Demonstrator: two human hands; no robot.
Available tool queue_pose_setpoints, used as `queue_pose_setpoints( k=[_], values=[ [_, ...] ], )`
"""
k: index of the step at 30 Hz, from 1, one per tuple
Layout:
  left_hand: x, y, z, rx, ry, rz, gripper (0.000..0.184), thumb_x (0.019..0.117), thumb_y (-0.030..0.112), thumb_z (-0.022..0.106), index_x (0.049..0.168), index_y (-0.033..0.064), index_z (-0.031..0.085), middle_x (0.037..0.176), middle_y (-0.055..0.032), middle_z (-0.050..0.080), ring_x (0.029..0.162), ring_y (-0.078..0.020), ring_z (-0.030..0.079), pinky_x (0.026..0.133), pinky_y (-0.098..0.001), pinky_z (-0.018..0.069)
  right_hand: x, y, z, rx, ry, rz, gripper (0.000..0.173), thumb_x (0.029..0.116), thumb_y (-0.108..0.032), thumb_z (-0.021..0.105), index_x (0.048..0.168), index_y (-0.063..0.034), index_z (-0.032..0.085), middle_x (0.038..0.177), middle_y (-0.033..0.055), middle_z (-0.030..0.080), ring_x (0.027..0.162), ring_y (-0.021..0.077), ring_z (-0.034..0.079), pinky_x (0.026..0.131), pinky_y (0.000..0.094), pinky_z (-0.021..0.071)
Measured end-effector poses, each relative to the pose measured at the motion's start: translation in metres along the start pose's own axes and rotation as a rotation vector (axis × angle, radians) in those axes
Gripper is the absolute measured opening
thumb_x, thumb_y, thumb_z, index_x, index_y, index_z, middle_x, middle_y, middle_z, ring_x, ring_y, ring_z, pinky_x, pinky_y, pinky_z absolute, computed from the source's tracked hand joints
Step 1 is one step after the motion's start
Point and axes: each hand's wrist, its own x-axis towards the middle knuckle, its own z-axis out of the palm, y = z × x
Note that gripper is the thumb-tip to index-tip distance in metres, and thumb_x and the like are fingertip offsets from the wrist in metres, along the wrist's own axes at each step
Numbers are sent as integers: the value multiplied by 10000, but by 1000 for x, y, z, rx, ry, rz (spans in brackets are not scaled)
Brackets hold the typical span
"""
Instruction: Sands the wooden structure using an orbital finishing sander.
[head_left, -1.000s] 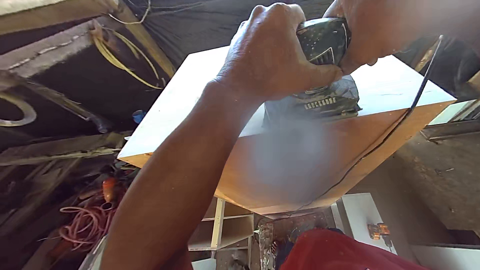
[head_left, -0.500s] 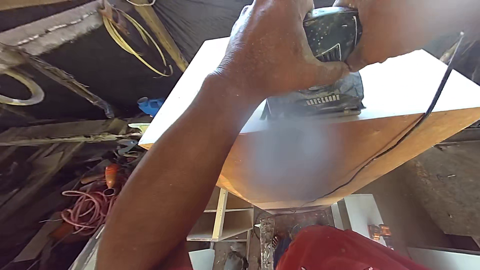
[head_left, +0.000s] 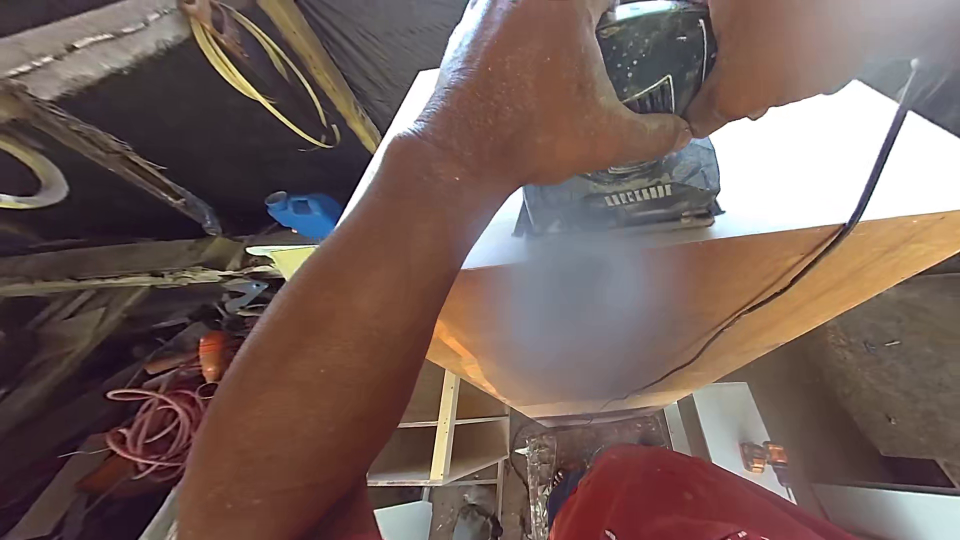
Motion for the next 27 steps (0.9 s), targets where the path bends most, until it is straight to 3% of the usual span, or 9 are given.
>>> queue_pose_setpoints(
  k=[2, 6, 11, 17, 19, 22, 23, 25, 27],
  values=[
    [-3, -3, -6, -13, -42, -39, 671, 627, 771, 747, 1109, 307, 706, 986, 112, 710, 923, -14, 677, 801, -364, 585, 5, -8, -3, -53, -6, 130, 112, 742, -258, 746, 689, -257, 647, 474, -66, 539, 337, 11, 432, 303, 213, 355],
    [-9, -18, -9, 28, -28, -68, 764, 597, 790, 741, 1136, 251, 694, 1012, 36, 710, 950, -105, 691, 810, -464, 578, -26, -129, 63, -393, 411, 463, 140, 875, -51, 740, 807, -101, 628, 604, -14, 483, 478, 59, 389, 464, 233, 312],
    [-21, -29, -23, -24, -20, -5, 698, 626, 757, 761, 1124, 271, 708, 994, 92, 712, 927, -21, 684, 804, -352, 591, -18, -137, 65, -352, 396, 396, 114, 860, -66, 738, 814, -104, 641, 547, -26, 503, 420, 37, 419, 412, 192, 334],
    [-34, -43, -36, 62, -33, -52, 753, 625, 785, 726, 1169, 265, 696, 1050, 55, 709, 991, -84, 674, 847, -442, 557, 2, -163, 75, -391, 421, 490, 137, 856, -78, 770, 921, -124, 658, 599, -15, 541, 449, 63, 446, 427, 217, 357],
    [-29, -60, -40, 61, -102, 5, 645, 626, 798, 731, 1082, 342, 704, 974, 114, 692, 908, -9, 665, 758, -387, 573, 9, -147, 63, -238, 321, 355, 153, 827, -36, 772, 878, -85, 636, 560, -1, 507, 433, 68, 440, 423, 219, 369],
    [-19, -106, -34, 33, -133, 203, 559, 653, 862, 709, 1051, 470, 691, 919, 204, 655, 849, 125, 641, 658, -269, 622, 55, -54, 38, 168, -1, -421, 90, 755, -89, 706, 723, -135, 636, 504, -113, 517, 403, -80, 412, 355, 128, 277],
    [-26, -110, -36, 53, -86, 203, 602, 661, 878, 686, 1095, 460, 697, 944, 187, 652, 868, 119, 642, 680, -265, 610, 49, -69, 42, 76, 55, -371, 98, 755, -55, 696, 753, -115, 619, 534, -88, 509, 427, -61, 422, 382, 140, 293],
    [-48, -83, -47, 43, -18, 84, 693, 657, 793, 718, 1158, 314, 692, 1019, 89, 686, 931, -8, 663, 772, -353, 576, 25, -160, 72, -285, 313, 302, 146, 836, -12, 759, 842, -88, 634, 587, -4, 517, 457, 56, 446, 450, 223, 370],
    [-54, -65, -53, 30, -12, -48, 714, 617, 774, 749, 1131, 281, 700, 1001, 79, 708, 928, -46, 683, 795, -386, 581, 28, -174, 84, -391, 420, 432, 121, 851, -86, 768, 872, -128, 657, 570, -28, 515, 431, 41, 429, 417, 197, 344]
  ],
)
